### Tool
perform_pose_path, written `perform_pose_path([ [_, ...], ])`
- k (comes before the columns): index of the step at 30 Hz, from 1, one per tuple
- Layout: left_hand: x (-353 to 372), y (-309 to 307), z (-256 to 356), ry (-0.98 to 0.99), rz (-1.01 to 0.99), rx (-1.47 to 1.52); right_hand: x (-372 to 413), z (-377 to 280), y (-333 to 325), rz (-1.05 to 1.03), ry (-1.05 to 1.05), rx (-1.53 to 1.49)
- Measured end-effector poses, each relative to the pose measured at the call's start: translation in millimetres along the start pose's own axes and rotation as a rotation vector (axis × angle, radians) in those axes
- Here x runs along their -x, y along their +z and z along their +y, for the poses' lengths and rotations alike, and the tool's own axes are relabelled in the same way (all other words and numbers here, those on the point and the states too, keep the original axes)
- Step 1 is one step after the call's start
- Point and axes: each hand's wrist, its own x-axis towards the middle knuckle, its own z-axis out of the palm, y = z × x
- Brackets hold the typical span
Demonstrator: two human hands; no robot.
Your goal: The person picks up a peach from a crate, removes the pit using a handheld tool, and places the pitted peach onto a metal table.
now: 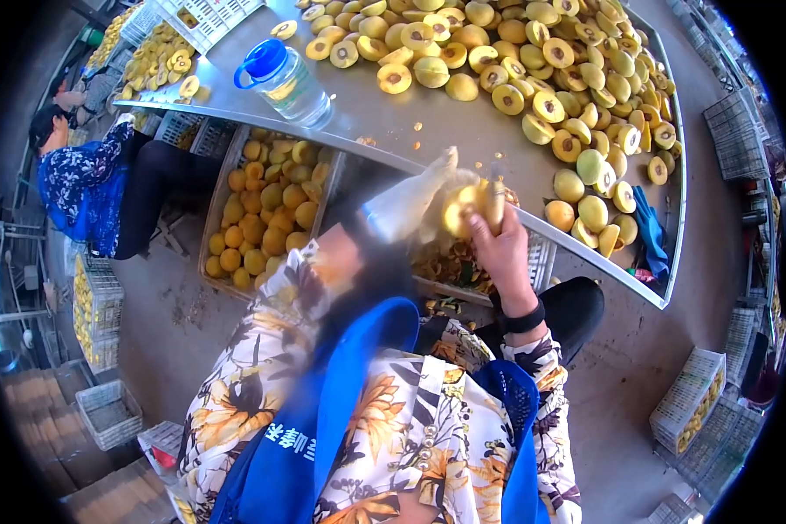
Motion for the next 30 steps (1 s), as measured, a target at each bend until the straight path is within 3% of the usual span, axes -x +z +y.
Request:
perform_pose_path([
  [2, 18, 25, 3, 0.256, -0.003, 0.047, 2, -10, 8, 0.065, 0.190, -0.339],
  [3, 11, 16, -6, 0.615, 0.176, -0.798, 4, -18, 13, 0.105, 0.286, -0.518],
  [4, 6, 19, -26, 0.576, 0.204, -0.412, 6, -14, 21, 0.124, 0.318, -0.507],
  [7, 7, 22, -31, 0.548, 0.385, -0.154, 17, 4, 35, 0.167, -0.007, 0.210],
  [9, -5, 10, -39, 0.463, 0.501, 0.083, 27, -15, 26, 0.089, 0.057, 0.256],
  [12, -8, 7, -41, 0.453, 0.411, 0.159, 35, -17, 22, 0.022, 0.037, 0.315],
  [21, -8, 21, -44, 0.531, 0.498, -0.093, 40, -13, 18, -0.013, 0.000, 0.357],
  [24, -9, 23, -46, 0.574, 0.453, 0.012, 41, -17, 17, -0.046, 0.013, 0.338],
  [27, -6, 14, -37, 0.605, 0.390, -0.311, 41, -24, 11, -0.136, 0.058, 0.327],
  [30, -12, -4, -22, 0.701, 0.214, -0.988, 41, -26, 4, -0.250, 0.130, 0.303],
])
